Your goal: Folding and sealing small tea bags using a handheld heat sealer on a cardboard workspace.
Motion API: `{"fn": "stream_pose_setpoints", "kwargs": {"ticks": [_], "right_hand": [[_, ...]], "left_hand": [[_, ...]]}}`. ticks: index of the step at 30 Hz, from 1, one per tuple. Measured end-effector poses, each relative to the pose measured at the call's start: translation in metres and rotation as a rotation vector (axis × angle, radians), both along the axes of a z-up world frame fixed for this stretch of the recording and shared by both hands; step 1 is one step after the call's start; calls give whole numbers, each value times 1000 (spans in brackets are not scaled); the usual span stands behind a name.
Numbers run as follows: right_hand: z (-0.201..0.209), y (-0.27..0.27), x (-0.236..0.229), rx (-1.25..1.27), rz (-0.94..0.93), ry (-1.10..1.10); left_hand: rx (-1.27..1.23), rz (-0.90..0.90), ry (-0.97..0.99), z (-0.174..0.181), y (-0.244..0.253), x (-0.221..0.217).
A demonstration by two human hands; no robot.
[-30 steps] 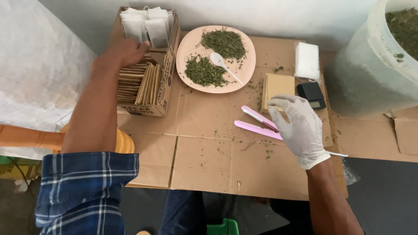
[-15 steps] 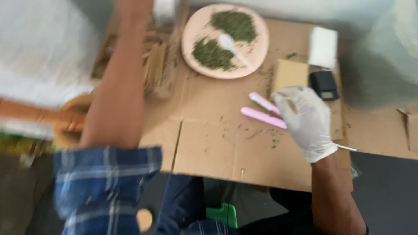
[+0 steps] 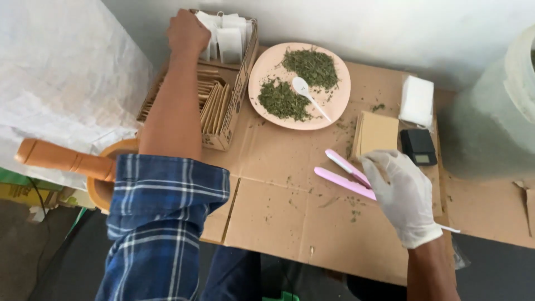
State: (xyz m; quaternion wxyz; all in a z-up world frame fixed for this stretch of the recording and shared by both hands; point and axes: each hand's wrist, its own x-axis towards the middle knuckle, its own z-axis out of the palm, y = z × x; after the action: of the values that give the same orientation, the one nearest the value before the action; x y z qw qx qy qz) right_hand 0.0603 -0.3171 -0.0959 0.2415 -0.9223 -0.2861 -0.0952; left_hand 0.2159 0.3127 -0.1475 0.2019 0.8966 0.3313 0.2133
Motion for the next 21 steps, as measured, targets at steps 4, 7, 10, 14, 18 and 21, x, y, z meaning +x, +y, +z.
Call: {"fn": "stream_pose_setpoints", "kwargs": {"ticks": [4, 7, 10, 14, 18, 21], "right_hand": [[-1, -1, 1, 6, -22, 37], [-6, -2, 5, -10, -48, 42], [-3, 0, 5, -19, -80, 103], [-1, 4, 4, 0, -71, 107], [0, 5, 4, 3, -70, 107], [-4, 6, 4, 8, -85, 121]], "left_hand": [[-19, -44, 93, 6, -21, 6], [-136, 40, 221, 10, -39, 7], [-218, 75, 309, 17, -56, 2], [-249, 83, 248, 9, -54, 4], [-174, 4, 225, -5, -43, 11], [-134, -11, 211, -11, -36, 14]]}}
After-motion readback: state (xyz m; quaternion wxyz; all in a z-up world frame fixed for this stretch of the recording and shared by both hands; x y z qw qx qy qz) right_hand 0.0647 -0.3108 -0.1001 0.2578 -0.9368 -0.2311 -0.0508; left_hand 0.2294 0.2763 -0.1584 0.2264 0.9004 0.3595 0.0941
